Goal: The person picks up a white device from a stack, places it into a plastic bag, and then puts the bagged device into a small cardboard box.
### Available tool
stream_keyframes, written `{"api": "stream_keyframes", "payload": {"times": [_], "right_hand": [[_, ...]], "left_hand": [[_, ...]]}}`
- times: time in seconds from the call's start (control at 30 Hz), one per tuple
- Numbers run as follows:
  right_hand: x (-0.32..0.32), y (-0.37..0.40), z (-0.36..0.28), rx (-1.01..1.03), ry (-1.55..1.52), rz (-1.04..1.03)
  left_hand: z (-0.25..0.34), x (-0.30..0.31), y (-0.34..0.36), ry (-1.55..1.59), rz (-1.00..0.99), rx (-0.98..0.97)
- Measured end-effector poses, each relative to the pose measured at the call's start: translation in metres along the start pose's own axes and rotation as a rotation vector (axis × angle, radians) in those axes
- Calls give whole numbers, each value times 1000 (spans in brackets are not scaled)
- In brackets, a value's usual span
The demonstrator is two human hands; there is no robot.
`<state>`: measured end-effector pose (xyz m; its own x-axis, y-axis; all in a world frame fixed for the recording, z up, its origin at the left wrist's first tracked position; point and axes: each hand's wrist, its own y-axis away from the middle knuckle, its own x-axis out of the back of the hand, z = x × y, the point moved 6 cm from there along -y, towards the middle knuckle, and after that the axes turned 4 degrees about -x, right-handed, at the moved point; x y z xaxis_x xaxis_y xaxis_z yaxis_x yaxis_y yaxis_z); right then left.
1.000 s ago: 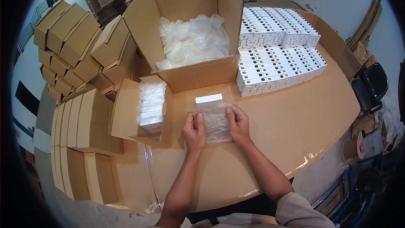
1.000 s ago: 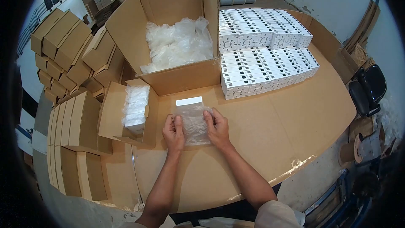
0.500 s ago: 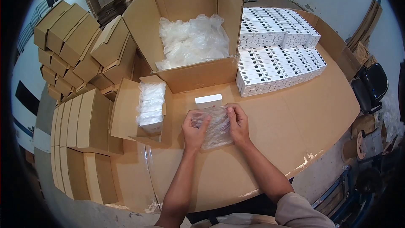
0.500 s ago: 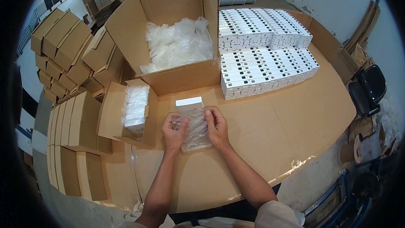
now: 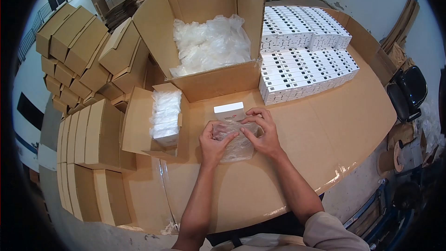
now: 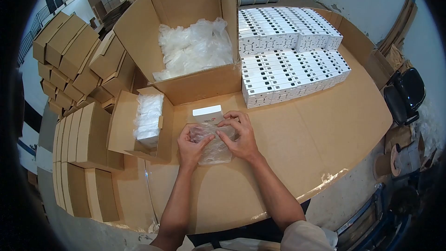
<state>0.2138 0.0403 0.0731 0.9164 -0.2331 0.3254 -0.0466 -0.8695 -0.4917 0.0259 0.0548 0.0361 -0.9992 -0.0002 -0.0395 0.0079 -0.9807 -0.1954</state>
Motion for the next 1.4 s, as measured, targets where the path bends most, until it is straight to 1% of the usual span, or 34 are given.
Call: {"api": "stream_keyframes", "payload": {"times": [0.07,0.17,0.27,0.37,0.47,0.57,0.67,0.77,0.87,0.97,1.07,1.17,1.27,1.37,1.4], "right_hand": [[0,0,2,-17,-10,-15],[3,0,5,-34,-21,10],[7,-1,4,-46,-19,18],[10,-3,-4,-46,-58,-73],[16,-6,-17,84,124,-85],[16,-9,-41,172,359,-76],[3,-11,-61,180,556,-174],[-17,-15,-68,230,500,-313],[-26,-21,-63,253,424,-356],[-25,-27,-64,120,313,-375],[-27,-30,-63,70,322,-485],[-21,-35,-62,295,164,-363],[7,-47,-45,91,-75,-60],[7,-48,14,-117,-345,85],[4,-48,22,-108,-326,57]], "left_hand": [[-1,1,-1,8,-14,-41],[8,-4,0,68,-86,52],[3,-3,1,-125,-147,159],[-9,1,-3,-157,-152,146],[-20,5,-4,-207,-150,185],[-4,-2,0,-168,-139,146],[-7,-3,0,-242,-159,65],[8,-6,2,-350,-173,102],[8,-4,1,-301,-188,18],[7,-5,4,-343,-272,136],[0,-3,6,-270,-292,192],[0,-1,5,-298,-290,234],[1,5,3,-269,-249,218],[7,12,2,-340,-190,204],[8,14,0,-340,-186,213]]}}
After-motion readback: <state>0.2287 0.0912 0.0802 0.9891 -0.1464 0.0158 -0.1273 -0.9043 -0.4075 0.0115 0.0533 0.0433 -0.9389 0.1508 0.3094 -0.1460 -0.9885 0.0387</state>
